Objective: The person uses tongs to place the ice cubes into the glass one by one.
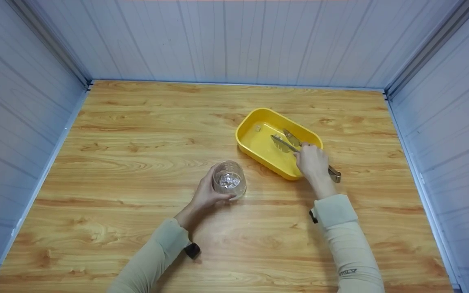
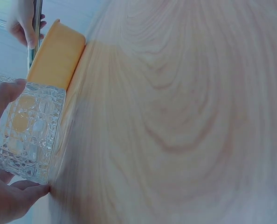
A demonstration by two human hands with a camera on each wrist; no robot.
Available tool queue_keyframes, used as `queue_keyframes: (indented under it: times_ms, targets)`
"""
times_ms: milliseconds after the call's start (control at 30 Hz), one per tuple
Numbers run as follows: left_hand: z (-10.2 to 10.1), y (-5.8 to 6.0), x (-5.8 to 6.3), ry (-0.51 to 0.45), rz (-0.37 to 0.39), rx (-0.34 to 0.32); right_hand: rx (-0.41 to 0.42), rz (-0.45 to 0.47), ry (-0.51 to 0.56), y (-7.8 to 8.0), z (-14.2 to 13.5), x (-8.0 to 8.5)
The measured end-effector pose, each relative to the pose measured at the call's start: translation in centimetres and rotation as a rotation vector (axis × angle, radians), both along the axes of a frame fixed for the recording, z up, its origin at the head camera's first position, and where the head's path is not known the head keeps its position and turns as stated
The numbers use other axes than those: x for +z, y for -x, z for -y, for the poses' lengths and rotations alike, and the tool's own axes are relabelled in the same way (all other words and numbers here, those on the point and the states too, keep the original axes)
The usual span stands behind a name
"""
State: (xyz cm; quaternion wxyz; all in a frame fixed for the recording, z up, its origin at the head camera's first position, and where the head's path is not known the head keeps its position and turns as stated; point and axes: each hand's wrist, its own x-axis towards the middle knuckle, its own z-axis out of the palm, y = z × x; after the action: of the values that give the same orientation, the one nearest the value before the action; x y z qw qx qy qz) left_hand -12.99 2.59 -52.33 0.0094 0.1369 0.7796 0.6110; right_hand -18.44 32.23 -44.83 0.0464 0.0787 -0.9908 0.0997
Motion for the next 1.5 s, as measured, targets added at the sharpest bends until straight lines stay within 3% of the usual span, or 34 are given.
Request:
queue_keyframes:
  times_ms: [100, 433, 800, 1167, 1500]
  targets:
    - [0.1, -0.4, 1.3, -0.032, 0.007, -0.007, -0.005, 0.013, 0.005, 0.3, 0.0, 0.0]
    - [0.0, 0.7, -2.0, 0.027, -0.019, 0.0, -0.014, 0.055, -0.035, 1.2, 0.1, -0.1]
    - [0.0, 0.7, -1.9, -0.017, -0.041, -0.007, -0.026, 0.094, -0.042, 1.9, 0.0, -0.2]
    - [0.0, 0.6, -2.0, 0.042, -0.006, 0.014, -0.046, 0.133, -0.022, 2.5, -0.1, -0.4]
    - [0.0, 0.7, -2.0, 0.04, -0.016, 0.001, -0.022, 0.119, -0.015, 2.6, -0.2, -0.7]
